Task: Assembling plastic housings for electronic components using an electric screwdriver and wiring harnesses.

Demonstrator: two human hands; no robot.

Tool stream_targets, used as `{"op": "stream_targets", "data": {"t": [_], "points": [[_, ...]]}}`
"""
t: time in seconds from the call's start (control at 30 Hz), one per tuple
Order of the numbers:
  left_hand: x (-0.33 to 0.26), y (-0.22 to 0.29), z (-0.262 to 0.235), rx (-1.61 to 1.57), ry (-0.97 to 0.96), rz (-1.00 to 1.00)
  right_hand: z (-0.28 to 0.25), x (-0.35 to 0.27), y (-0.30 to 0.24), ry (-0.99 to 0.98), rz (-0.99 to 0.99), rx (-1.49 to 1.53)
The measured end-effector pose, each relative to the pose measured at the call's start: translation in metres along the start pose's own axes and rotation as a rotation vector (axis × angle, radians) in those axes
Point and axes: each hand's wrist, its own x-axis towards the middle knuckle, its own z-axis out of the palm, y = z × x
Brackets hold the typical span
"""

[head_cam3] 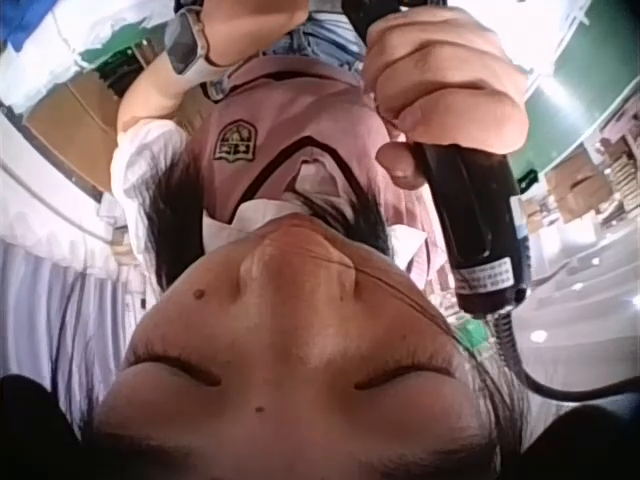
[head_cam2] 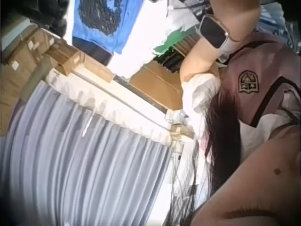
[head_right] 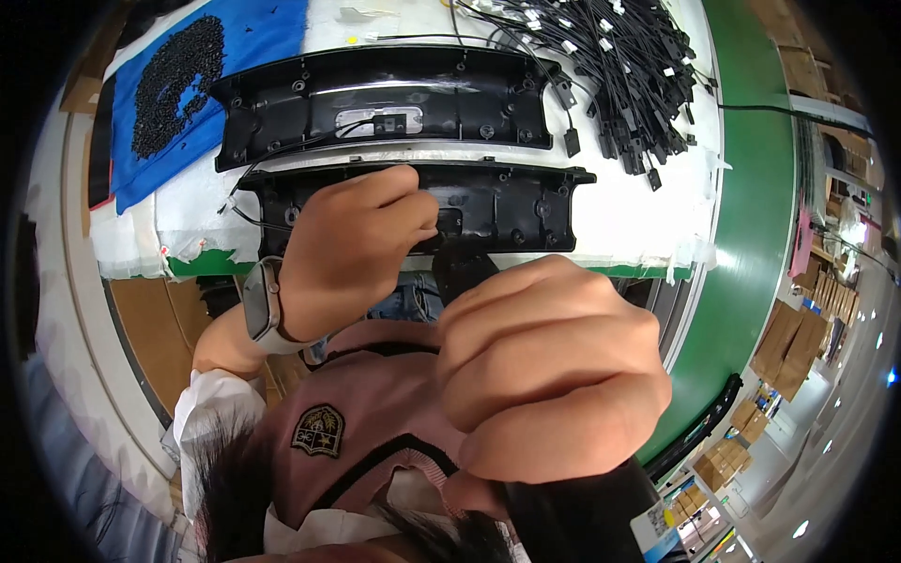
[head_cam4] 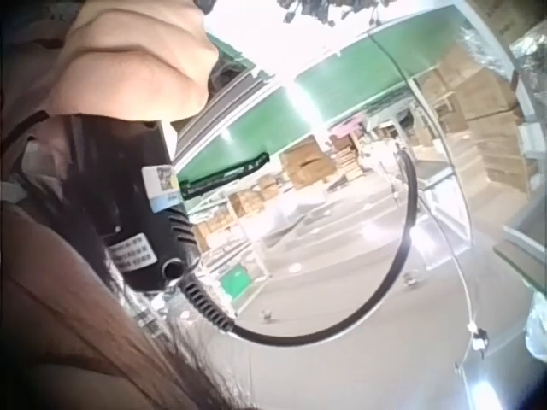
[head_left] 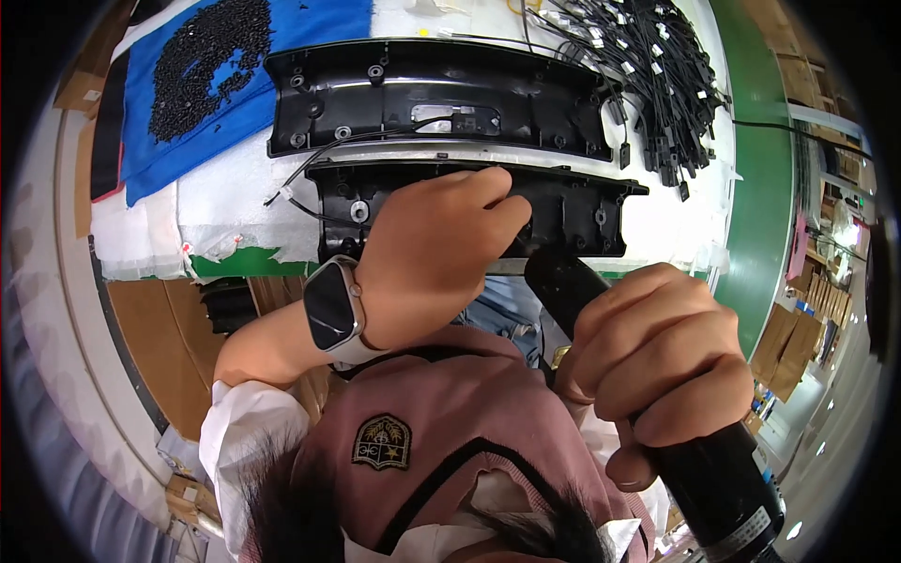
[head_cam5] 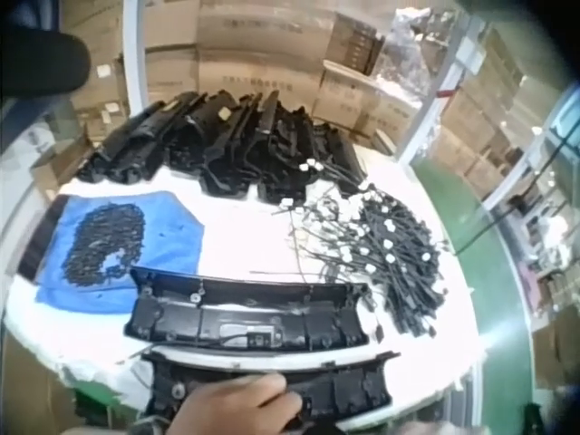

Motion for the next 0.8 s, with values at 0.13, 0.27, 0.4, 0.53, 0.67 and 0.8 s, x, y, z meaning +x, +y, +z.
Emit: {"op": "stream_targets", "data": {"t": [0.13,0.27,0.4,0.53,0.67,0.8], "points": [[-0.001,0.001,0.0,-0.036,0.08,-0.008,0.002,0.005,-0.001,-0.065,-0.002,-0.008],[0.0,0.005,0.002,-0.006,0.111,0.063,0.008,0.004,-0.006,-0.044,-0.035,-0.153],[-0.004,0.011,-0.004,0.296,0.198,0.196,0.008,0.005,-0.011,0.076,-0.083,-0.004],[0.0,-0.036,-0.061,0.453,0.603,0.152,-0.002,-0.015,-0.014,0.176,-0.267,0.019],[-0.009,-0.084,-0.128,0.894,0.595,-0.435,-0.002,-0.017,-0.018,0.203,-0.281,-0.062],[-0.021,-0.113,-0.147,0.744,0.536,-0.481,0.011,-0.013,-0.016,0.266,-0.322,-0.094]]}}
